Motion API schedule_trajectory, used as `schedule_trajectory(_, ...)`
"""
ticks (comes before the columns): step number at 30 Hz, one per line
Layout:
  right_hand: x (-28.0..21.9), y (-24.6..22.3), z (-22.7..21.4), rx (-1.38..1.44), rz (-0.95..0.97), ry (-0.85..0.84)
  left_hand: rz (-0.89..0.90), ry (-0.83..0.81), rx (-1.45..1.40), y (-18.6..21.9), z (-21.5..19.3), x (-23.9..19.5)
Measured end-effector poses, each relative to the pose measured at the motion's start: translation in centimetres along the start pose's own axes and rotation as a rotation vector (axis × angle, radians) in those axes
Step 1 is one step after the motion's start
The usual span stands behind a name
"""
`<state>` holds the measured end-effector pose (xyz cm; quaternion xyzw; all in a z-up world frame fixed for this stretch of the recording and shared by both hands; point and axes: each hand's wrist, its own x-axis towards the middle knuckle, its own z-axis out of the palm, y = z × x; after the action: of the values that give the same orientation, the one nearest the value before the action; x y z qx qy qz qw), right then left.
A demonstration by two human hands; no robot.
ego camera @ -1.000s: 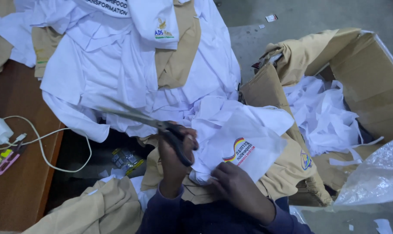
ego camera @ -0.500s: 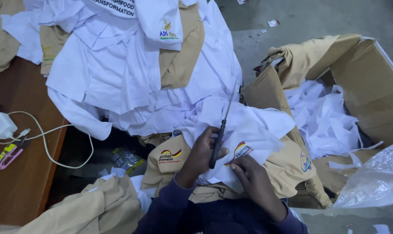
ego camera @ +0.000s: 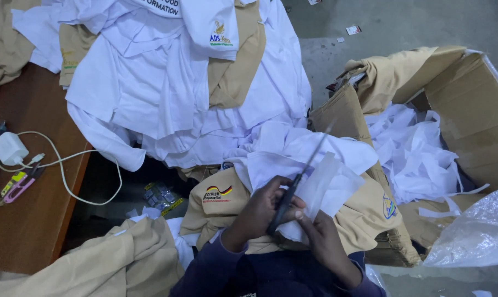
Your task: Trimming excess fabric and threads from shirts using scissors in a factory setting.
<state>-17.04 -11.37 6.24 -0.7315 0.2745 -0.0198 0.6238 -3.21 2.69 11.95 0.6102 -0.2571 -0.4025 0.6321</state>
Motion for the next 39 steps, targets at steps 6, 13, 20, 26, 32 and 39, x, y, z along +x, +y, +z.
schedule_trajectory(6, 2.4, 5.1, -4.6, 0.812, 0.047, -0.031, -0.035, -0.335, 0.441, 4.8, -3.5, -6.5)
schedule_trajectory(13, 1.9, 0.3, -5.3, 0.728, 0.004, 0.010, -0.590, -0.561, 0.681, 2.7, -3.8, -11.3)
schedule_trajectory(20, 1.7, 2.2, -4.2, 0.668, -0.073, 0.001, -0.583, -0.469, 0.622, 0.5, -3.0, -12.2)
schedule_trajectory(26, 0.4, 2.1, -3.6, 0.432, -0.184, 0.017, -0.488, -0.283, 0.574, -1.2, -0.8, -10.9)
schedule_trajectory(32, 0.1, 3.3, -3.9, 0.428, -0.162, 0.052, -0.350, -0.196, 0.612, -1.4, 0.1, -10.3)
schedule_trajectory(39, -0.8, 2.6, -3.8, 0.233, -0.240, 0.050, -0.163, -0.154, 0.576, -2.2, 1.1, -9.3)
